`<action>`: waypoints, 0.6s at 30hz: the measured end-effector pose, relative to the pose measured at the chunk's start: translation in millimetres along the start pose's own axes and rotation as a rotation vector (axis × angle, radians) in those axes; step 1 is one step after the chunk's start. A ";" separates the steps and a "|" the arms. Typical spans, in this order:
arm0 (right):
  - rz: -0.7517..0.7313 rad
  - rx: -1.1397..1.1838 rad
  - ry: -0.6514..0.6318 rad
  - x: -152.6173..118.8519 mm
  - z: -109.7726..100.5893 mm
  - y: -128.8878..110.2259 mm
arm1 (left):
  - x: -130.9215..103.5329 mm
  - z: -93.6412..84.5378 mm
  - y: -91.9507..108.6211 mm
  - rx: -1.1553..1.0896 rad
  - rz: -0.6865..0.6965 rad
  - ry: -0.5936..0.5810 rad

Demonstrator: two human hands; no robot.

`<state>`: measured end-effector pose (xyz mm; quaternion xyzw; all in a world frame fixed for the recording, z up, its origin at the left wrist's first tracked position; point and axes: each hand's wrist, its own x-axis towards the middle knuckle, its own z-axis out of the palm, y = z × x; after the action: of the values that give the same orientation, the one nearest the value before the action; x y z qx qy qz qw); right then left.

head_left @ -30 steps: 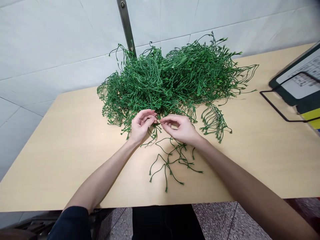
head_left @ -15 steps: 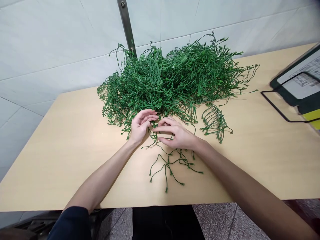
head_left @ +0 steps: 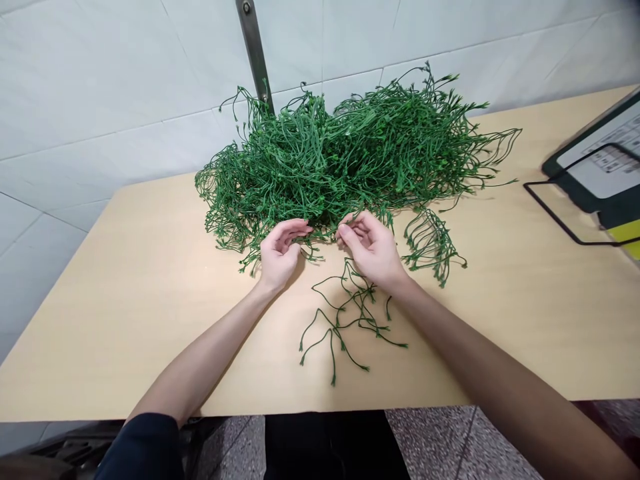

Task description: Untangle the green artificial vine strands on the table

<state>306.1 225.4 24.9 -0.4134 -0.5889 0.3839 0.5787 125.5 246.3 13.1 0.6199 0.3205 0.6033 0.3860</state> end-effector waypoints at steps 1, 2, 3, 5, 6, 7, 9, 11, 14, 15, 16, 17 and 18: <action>0.012 0.038 0.023 0.6 0.4 0.0 | -0.4 0.1 -0.1 0.060 0.044 0.001; 0.021 0.063 0.042 1.0 0.8 -0.2 | -0.6 0.1 0.1 0.124 0.091 0.004; 0.027 0.080 0.060 1.4 1.0 -0.7 | -0.8 0.2 0.6 0.188 0.133 0.008; 0.025 0.097 0.084 2.0 1.2 -2.1 | -0.8 0.3 2.6 0.303 0.192 0.015; 0.020 0.101 0.089 2.1 1.2 -2.8 | -0.8 0.3 3.8 0.344 0.205 0.016; 0.015 0.104 0.091 2.2 1.2 -3.4 | -0.8 0.4 4.8 0.369 0.209 0.018; 0.010 0.115 0.089 2.1 1.2 -4.4 | -0.8 0.6 6.0 0.372 0.196 0.026; 0.021 0.118 0.074 1.8 0.7 -5.2 | -0.9 0.8 5.6 0.347 0.166 0.045; 0.036 0.048 -0.008 0.8 -0.6 -6.6 | -0.9 1.3 3.8 0.317 0.118 0.072; 0.032 0.002 -0.049 0.3 -1.0 -7.0 | -0.9 1.4 3.4 0.310 0.106 0.080; 0.025 -0.044 -0.087 -0.2 -1.2 -7.3 | -1.0 1.6 3.2 0.303 0.095 0.086; 0.015 -0.082 -0.115 -0.7 -1.2 -7.3 | -1.1 1.9 3.2 0.296 0.085 0.091; 0.004 -0.111 -0.131 -1.3 -1.0 -6.9 | -1.3 2.1 3.3 0.288 0.077 0.095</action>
<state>306.8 221.6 30.9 -0.4202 -0.6449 0.3781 0.5143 127.3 243.3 15.4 0.6514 0.3978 0.5942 0.2538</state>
